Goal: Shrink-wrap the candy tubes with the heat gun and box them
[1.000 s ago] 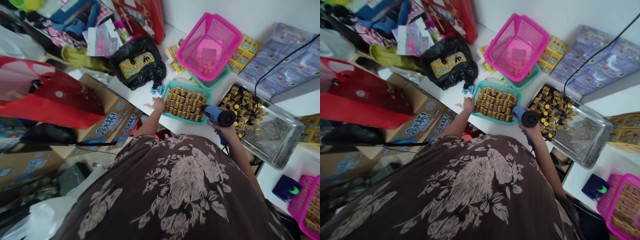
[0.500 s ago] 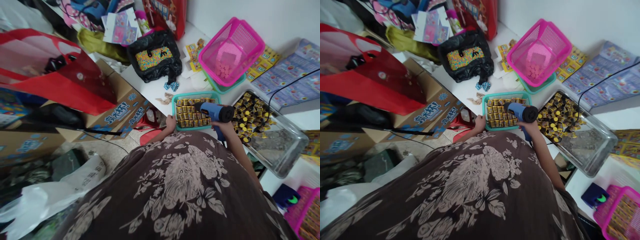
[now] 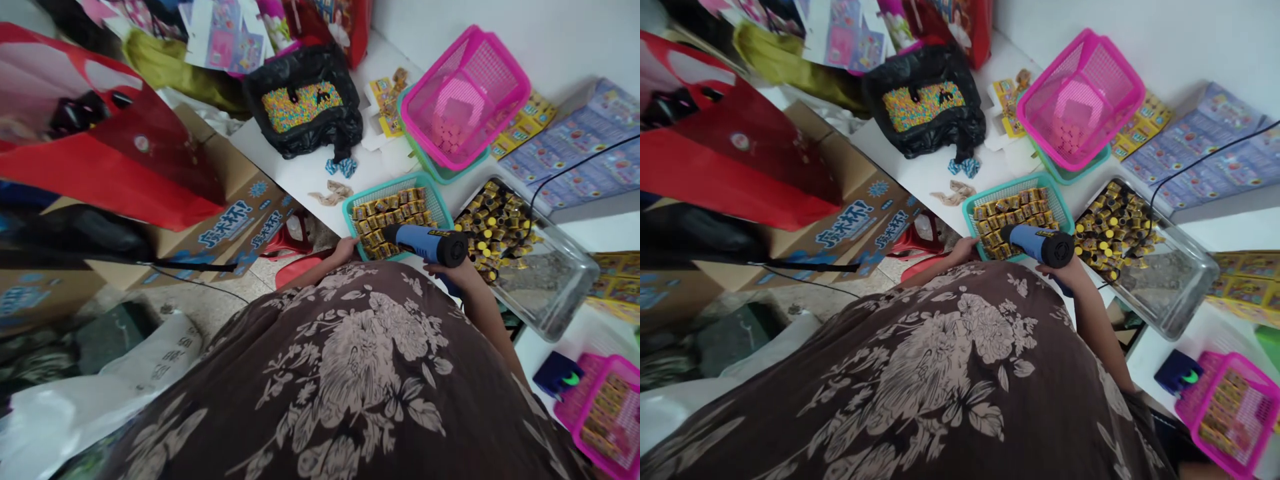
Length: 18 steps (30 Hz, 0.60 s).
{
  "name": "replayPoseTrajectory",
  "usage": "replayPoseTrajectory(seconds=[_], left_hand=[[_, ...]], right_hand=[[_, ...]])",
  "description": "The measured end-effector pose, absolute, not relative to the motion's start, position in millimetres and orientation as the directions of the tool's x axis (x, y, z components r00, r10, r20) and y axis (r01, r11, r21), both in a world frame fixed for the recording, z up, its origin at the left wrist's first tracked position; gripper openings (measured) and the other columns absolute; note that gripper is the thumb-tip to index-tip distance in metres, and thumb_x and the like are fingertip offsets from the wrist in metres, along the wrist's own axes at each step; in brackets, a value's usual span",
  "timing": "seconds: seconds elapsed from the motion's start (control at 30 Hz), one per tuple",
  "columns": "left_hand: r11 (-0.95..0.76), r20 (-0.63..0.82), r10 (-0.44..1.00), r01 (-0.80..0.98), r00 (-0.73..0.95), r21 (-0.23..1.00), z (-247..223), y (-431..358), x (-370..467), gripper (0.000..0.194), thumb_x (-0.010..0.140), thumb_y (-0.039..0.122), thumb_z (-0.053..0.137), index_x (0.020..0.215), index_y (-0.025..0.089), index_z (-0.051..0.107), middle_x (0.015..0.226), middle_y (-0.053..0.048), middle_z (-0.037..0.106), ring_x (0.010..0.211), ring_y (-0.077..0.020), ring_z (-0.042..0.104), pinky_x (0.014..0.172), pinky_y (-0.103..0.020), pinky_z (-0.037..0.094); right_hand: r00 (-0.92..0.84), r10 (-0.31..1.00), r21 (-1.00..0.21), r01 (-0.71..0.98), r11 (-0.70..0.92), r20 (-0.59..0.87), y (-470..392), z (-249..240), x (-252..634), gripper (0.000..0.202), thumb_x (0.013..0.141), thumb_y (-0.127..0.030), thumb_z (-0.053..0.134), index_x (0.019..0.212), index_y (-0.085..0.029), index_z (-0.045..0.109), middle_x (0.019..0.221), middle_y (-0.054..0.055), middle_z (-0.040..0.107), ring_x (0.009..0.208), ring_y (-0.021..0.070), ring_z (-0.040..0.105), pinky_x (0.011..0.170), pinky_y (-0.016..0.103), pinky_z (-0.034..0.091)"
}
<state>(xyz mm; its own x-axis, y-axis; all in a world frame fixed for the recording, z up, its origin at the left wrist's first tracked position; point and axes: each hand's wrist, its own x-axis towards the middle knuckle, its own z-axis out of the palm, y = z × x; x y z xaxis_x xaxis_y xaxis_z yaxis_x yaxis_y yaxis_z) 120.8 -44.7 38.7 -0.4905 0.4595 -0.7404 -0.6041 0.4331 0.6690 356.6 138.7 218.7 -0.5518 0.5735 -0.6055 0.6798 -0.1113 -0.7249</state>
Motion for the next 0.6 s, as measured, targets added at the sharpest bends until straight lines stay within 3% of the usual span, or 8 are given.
replayPoseTrajectory(seconds=[0.17, 0.27, 0.43, 0.6], left_hand=[[0.492, -0.805, 0.473, -0.652, -0.357, 0.578, 47, -49, 121, 0.028, 0.094, 0.041, 0.075, 0.079, 0.020, 0.063, 0.063, -0.004, 0.069, 0.059, -0.0255, 0.071, 0.061, -0.036, 0.059], [0.494, -0.806, 0.497, -0.658, -0.323, 0.568, 50, -53, 120, 0.028, 0.095, 0.043, 0.074, 0.084, 0.019, 0.065, 0.069, -0.005, 0.073, 0.057, -0.0229, 0.071, 0.059, -0.034, 0.059], [0.498, -0.803, 0.514, -0.659, -0.300, 0.565, 49, -56, 117, 0.033, 0.093, 0.045, 0.079, 0.081, 0.018, 0.064, 0.065, -0.004, 0.070, 0.053, -0.0198, 0.067, 0.056, -0.030, 0.054], [0.444, -0.781, 0.516, -0.669, -0.352, 0.596, 47, -61, 118, 0.042, 0.089, 0.052, 0.083, 0.077, 0.018, 0.063, 0.064, -0.003, 0.069, 0.054, -0.0191, 0.068, 0.056, -0.028, 0.052]], right_hand=[[-0.292, 0.794, -0.667, 0.723, -0.182, -0.533, 122, 216, 401, 0.043, 0.042, -0.041, 0.097, 0.062, -0.021, 0.063, 0.055, 0.002, 0.067, 0.048, 0.0188, 0.063, 0.047, 0.032, 0.054], [-0.186, 0.852, -0.655, 0.724, -0.217, -0.489, 111, 216, 429, 0.042, 0.044, -0.044, 0.095, 0.066, -0.022, 0.066, 0.059, 0.003, 0.070, 0.051, 0.0215, 0.065, 0.049, 0.035, 0.056], [-0.300, 0.772, -0.602, 0.788, -0.131, -0.560, 96, 224, 450, 0.052, 0.038, -0.045, 0.102, 0.074, -0.024, 0.071, 0.066, 0.002, 0.073, 0.063, 0.0253, 0.070, 0.058, 0.041, 0.062], [-0.382, 0.631, -0.594, 0.789, -0.158, -0.675, 103, 224, 441, 0.047, 0.041, -0.046, 0.103, 0.065, -0.023, 0.070, 0.063, 0.004, 0.072, 0.061, 0.0240, 0.069, 0.062, 0.041, 0.064]])
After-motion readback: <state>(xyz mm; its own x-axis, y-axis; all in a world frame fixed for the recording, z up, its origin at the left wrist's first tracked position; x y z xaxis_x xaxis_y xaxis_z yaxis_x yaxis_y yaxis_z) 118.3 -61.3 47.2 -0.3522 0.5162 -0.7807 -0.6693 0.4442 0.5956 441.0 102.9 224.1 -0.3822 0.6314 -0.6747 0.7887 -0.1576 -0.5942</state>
